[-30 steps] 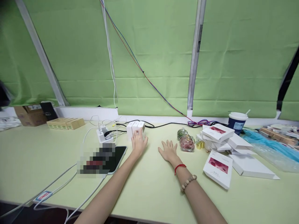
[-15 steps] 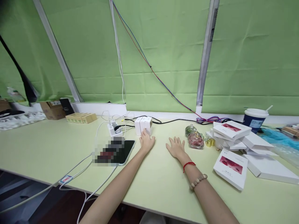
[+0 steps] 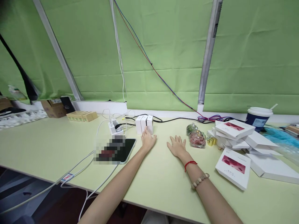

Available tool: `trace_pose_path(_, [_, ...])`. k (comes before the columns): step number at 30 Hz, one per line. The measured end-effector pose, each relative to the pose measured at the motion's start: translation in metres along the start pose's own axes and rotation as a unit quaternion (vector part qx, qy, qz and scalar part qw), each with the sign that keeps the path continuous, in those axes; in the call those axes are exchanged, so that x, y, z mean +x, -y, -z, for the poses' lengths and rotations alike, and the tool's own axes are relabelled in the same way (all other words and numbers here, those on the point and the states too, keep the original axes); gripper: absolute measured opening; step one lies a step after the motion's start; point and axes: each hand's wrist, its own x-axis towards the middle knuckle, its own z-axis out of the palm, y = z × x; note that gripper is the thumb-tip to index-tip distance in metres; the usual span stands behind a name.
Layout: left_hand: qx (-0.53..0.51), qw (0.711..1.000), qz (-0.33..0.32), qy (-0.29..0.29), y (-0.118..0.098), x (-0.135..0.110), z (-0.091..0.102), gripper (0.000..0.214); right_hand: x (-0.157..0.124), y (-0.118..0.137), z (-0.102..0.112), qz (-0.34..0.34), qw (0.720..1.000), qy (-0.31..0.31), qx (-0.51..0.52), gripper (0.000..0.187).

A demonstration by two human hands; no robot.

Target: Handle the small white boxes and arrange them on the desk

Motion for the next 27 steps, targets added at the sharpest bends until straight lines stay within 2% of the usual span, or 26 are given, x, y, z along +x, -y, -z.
trace_pose_path(5, [0.058,0.997,-0.044,0.042,0.000,0.000,0.000,0.046,-0.001,0.000,0.000,0.000,1.000,-0.003,0.001,0.058])
trace_pose_path(9, [0.104,0.990,-0.067,0.062,0.000,-0.002,-0.004,0.047,-0.001,0.001,0.001,-0.002,1.000,-0.006,0.002,0.057])
trace_pose_path(13, [0.154,0.986,-0.059,0.037,-0.002,-0.008,-0.008,0.046,-0.001,0.000,0.001,0.000,1.000,-0.004,0.001,0.057])
trace_pose_path(17, [0.227,0.971,-0.080,0.009,-0.011,-0.012,0.001,0.047,0.000,-0.001,0.001,0.004,1.000,0.003,-0.006,0.059])
trace_pose_path(19, [0.256,0.965,-0.058,0.000,-0.016,-0.011,0.010,0.053,0.000,-0.001,0.001,0.007,1.000,0.003,-0.003,0.060])
trace_pose_path(21, [0.277,0.961,0.007,0.012,-0.017,-0.007,0.018,0.057,0.000,-0.001,0.001,0.007,1.000,0.003,0.000,0.060])
trace_pose_path(24, [0.278,0.950,0.108,0.088,-0.012,0.000,0.026,0.062,-0.001,-0.001,0.002,0.008,1.000,0.007,0.001,0.060])
trace_pose_path(27, [0.288,0.937,0.146,0.136,-0.006,0.004,0.028,0.064,-0.001,-0.001,0.002,0.008,1.000,0.002,0.004,0.059])
